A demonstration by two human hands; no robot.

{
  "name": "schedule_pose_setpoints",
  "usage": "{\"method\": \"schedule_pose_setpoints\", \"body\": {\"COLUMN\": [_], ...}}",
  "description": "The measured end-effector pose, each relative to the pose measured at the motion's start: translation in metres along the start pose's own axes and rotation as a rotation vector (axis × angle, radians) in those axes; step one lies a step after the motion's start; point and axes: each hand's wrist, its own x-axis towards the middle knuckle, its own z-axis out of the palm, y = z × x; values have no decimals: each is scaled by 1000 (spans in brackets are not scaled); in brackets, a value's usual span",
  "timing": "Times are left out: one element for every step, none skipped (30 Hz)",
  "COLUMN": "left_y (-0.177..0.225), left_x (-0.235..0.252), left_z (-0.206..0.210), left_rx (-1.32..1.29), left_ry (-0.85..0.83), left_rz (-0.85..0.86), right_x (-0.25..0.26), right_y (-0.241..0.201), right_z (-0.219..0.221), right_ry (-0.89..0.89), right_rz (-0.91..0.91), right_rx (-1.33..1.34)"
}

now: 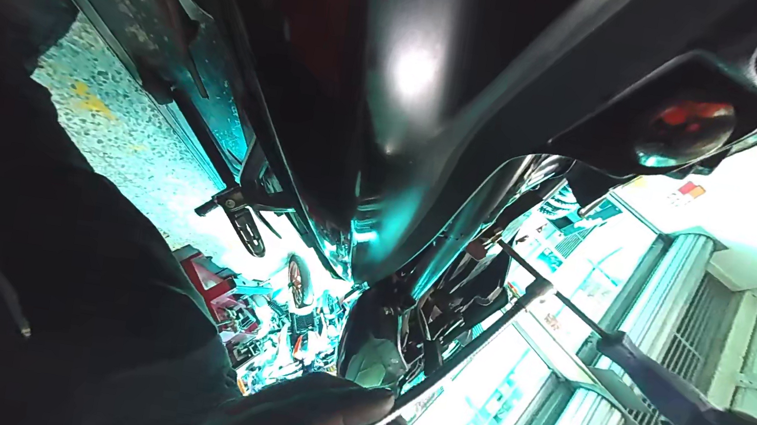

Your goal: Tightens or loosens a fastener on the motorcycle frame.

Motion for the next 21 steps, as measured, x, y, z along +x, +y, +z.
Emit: {"method": "schedule_pose_setpoints", "body": {"left_y": [14, 38, 49, 38, 14, -4, -12, -13, -10, -6, -7, -12, -15, -16, -15, -20, -29, -38, -44, -43, -33], "left_x": [10, 23, 28, 23, 11, 2, -3, -3, 0, 2, 1, -3, -5, -7, -8, -13, -22, -32, -38, -37, -28], "left_z": [12, 33, 41, 31, 9, -5, -12, -13, -10, -8, -8, -13, -16, -17, -18, -23, -33, -42, -47, -46, -37], "left_rx": [41, 102, 135, 122, 86, 84, 105, 126, 155, 168, 171, 170, 167, 149, 123, 117, 129, 149, 159, 159, 155], "left_ry": [15, 100, 128, 78, -9, -57, -76, -82, -86, -92, -95, -98, -101, -104, -101, -97, -101, -104, -102, -101, -95], "left_rz": [-26, -132, -194, -153, -67, -18, -7, -6, -8, -5, -3, 0, 12, 22, 29, 32, 29, 27, 33, 36, 42], "right_x": [-1, -1, -2, -2, -2, -4, -6, -8, -10, -12, -13, -13, -12, -12, -11, -11, -10, -11, -12, -12, -12], "right_y": [3, 5, 8, 11, 13, 13, 12, 9, 5, 2, -2, -5, -7, -6, -3, 2, 8, 10, 9, 6, 1], "right_z": [0, -2, -4, -7, -7, -6, -5, -3, 0, 3, 5, 6, 6, 3, -2, -6, -8, -7, -4, 0, 6], "right_ry": [-6, -32, -64, -97, -111, -102, -78, -53, -22, 8, 32, 44, 32, -5, -62, -115, -140, -130, -97, -46, 13], "right_rz": [18, 39, 56, 66, 66, 68, 70, 69, 70, 79, 102, 138, 175, 197, 197, 176, 145, 118, 104, 97, 109], "right_rx": [17, 69, 151, 249, 320, 345, 328, 281, 221, 150, 103, 103, 129, 177, 241, 306, 359, 367, 341, 297, 256]}}
